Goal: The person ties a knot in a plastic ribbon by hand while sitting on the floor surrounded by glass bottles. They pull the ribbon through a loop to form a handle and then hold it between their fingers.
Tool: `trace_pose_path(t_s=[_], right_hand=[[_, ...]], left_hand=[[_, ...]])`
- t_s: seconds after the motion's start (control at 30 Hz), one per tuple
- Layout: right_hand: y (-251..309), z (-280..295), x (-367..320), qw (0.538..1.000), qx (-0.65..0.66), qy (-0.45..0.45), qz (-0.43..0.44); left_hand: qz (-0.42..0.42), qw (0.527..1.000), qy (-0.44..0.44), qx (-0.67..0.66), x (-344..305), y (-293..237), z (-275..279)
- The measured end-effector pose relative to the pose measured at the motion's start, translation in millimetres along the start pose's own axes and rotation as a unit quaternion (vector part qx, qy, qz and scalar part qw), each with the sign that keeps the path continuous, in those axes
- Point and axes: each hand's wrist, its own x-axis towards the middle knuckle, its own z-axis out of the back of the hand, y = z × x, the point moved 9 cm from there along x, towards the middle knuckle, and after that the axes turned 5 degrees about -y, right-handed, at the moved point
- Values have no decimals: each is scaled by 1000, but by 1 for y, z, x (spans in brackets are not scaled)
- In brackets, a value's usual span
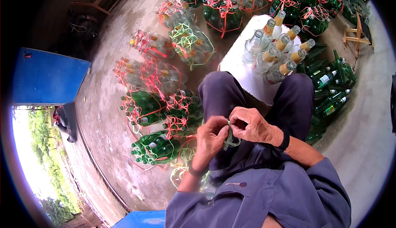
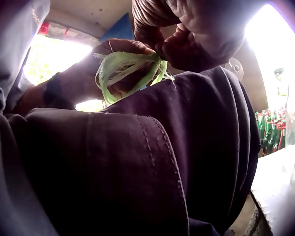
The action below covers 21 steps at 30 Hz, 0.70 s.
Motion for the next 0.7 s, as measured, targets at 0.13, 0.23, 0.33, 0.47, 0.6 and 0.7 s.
trace_pose_path(t_s=[0.13,0.23,0.33,0.47,0.6,0.7], right_hand=[[-1,0,-1,1000,3,5,2],[-3,-1,-2,1000,13,11,-10],[-4,-1,-3,999,21,21,-19],[-2,-2,-2,999,14,30,-9],[0,-3,-2,999,5,46,-10],[2,-3,1,998,-6,63,-24]], left_hand=[[1,1000,6,19,0,1,-1],[15,1000,13,15,1,2,-2],[40,999,31,7,3,1,-2],[56,997,46,3,5,7,-4],[63,997,44,16,5,7,-6],[50,997,38,40,5,4,-6]])
